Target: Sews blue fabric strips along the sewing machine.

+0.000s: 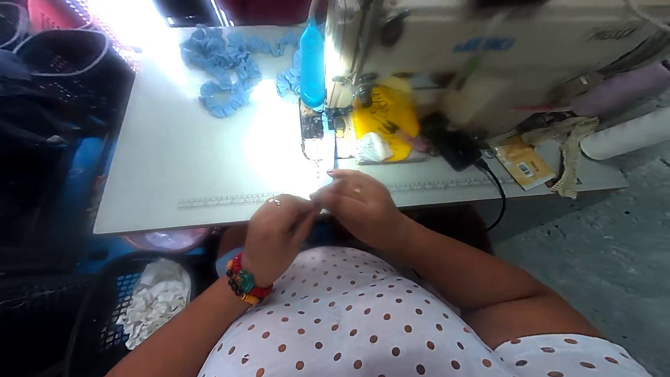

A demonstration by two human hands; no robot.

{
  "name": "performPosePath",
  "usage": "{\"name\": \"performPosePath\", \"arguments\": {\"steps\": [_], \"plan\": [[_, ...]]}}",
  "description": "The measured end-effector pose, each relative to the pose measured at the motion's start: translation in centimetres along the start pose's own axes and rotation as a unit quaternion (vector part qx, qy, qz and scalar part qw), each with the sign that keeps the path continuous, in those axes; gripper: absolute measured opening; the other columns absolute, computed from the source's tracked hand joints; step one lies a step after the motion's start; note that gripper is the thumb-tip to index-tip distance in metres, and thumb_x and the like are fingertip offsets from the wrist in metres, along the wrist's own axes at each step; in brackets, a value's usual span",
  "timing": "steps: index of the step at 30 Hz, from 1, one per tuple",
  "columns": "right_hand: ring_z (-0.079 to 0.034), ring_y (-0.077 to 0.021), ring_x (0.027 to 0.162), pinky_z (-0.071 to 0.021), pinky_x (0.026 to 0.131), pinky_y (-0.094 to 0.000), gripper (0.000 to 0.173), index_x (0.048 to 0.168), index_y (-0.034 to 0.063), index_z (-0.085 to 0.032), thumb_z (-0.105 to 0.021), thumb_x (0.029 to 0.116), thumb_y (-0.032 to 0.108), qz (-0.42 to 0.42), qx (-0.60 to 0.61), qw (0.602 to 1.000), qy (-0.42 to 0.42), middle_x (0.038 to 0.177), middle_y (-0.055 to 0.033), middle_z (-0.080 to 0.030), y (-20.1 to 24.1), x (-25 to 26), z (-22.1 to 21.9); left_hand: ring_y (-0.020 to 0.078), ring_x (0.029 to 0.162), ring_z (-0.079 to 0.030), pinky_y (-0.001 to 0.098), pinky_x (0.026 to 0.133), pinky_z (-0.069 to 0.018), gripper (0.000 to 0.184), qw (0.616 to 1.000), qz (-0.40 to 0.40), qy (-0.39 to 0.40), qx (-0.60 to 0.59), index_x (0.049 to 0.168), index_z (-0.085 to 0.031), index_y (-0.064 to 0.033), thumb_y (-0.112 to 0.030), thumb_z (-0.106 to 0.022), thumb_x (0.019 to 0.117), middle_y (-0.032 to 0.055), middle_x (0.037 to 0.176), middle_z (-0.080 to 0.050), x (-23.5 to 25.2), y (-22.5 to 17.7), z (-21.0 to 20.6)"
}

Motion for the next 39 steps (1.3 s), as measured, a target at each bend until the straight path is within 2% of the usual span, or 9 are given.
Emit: {"name": "performPosePath", "arguments": {"steps": [5,7,9,13,16,21,29,33,39], "plan": [[-0.074,-0.0191,0.097,-0.054,0.106,-0.0438,0.015,0.097,0.0057,-0.079,-0.064,0.0973,0.004,-0.058,-0.041,0.997,0.017,0.089,-0.0079,-0.076,0.6,-4.2,0.5,0.0064,0.083,-0.067,0.0254,0.078,-0.0575,0.02,0.99,0.039,0.098,-0.088,0.098,-0.071,-0.0025,-0.02,-0.061,0.0992,0.0031,0.09,-0.069,2.1,3.7,-0.9],[-0.076,-0.0193,0.098,-0.0541,0.106,-0.0452,0.018,0.1,0.0069,-0.078,-0.061,0.0998,0.004,-0.074,-0.035,0.996,0.044,0.093,-0.0082,-0.078,0.3,-6.1,-0.1,0.02,0.101,-0.067,0.0399,0.092,-0.0521,0.024,0.989,0.088,0.115,-0.009,0.111,-0.073,-0.004,-0.016,-0.057,0.0989,0.0098,0.105,-0.072,4.7,6.7,-2.1],[-0.076,-0.0194,0.101,-0.0541,0.107,-0.0457,0.019,0.101,0.0082,-0.077,-0.058,0.101,0.004,-0.079,-0.041,0.994,0.069,0.098,-0.008,-0.078,-0.1,-7.4,-0.9,0.034,0.126,-0.058,0.0543,0.109,-0.0394,0.034,0.978,0.119,0.164,0.058,0.128,-0.069,-0.0048,-0.015,-0.055,0.0986,0.0163,0.13,-0.066,8.1,10.1,-4.0],[-0.075,-0.0201,0.104,-0.0559,0.104,-0.0435,0.021,0.101,0.0091,-0.076,-0.056,0.102,0.004,-0.069,-0.064,0.992,0.081,0.102,-0.0081,-0.078,-0.8,-7.9,-1.4,0.0347,0.148,-0.037,0.0645,0.115,-0.027,0.051,0.947,0.154,0.234,0.155,0.15,-0.053,-0.023,-0.018,-0.049,0.0992,0.0093,0.156,-0.048,13.1,13.5,-6.9],[-0.076,-0.0205,0.104,-0.0565,0.103,-0.0422,0.02,0.1,0.0084,-0.075,-0.056,0.102,0.003,-0.059,-0.068,0.993,0.08,0.1,-0.0082,-0.078,-1.2,-7.5,-1.6,0.0341,0.146,-0.04,0.0651,0.113,-0.0262,0.047,0.944,0.143,0.239,0.179,0.142,-0.062,-0.031,-0.021,-0.045,0.0992,0.0079,0.151,-0.054,14.2,14.7,-8.0],[-0.076,-0.0201,0.104,-0.0553,0.105,-0.0435,0.02,0.099,0.0086,-0.077,-0.058,0.1004,0.004,-0.062,-0.095,0.99,0.083,0.1,-0.0076,-0.079,-3.0,-6.5,-1.9,0.0321,0.146,-0.04,0.0625,0.115,-0.0254,0.044,0.945,0.145,0.238,0.172,0.139,-0.065,-0.0315,-0.023,-0.045,0.1002,0.0076,0.148,-0.055,14.4,15.0,-8.0],[-0.071,-0.0269,0.116,-0.0442,0.114,-0.0579,0.017,0.095,0.0071,-0.079,-0.062,0.094,0.003,-0.089,-0.134,0.983,0.088,0.106,-0.0095,-0.078,-5.3,-4.5,-2.5,0.0304,0.144,-0.042,0.0595,0.118,-0.0235,0.044,0.949,0.143,0.225,0.168,0.138,-0.066,-0.0284,-0.025,-0.047,0.0988,0.009,0.148,-0.055,14.4,15.2,-8.2],[-0.066,-0.0313,0.125,-0.034,0.115,-0.0681,0.024,0.102,0.008,-0.079,-0.06,0.0994,0.023,-0.12,-0.178,0.971,0.105,0.114,-0.0094,-0.077,-5.9,-4.0,-2.8,0.0292,0.144,-0.042,0.059,0.119,-0.0225,0.043,0.948,0.147,0.226,0.169,0.138,-0.066,-0.0282,-0.025,-0.046,0.0995,0.0093,0.148,-0.055,14.4,15.4,-8.3],[-0.043,-0.0388,0.146,-0.0197,0.119,-0.0723,0.041,0.116,0.0096,-0.077,-0.053,0.1008,0.039,-0.165,-0.213,0.95,0.157,0.137,-0.0139,-0.066,-7.5,-2.7,-2.7,0.0275,0.145,-0.042,0.0576,0.119,-0.0215,0.044,0.947,0.15,0.225,0.171,0.139,-0.065,-0.0245,-0.025,-0.046,0.0996,0.0075,0.148,-0.055,14.4,15.3,-8.4]]}}
Point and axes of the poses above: each hand's wrist, its own x-axis towards the middle knuckle, its own z-axis out of the back of the hand, y = z × x, the point moved 2 cm from there along x, towards the middle knuckle
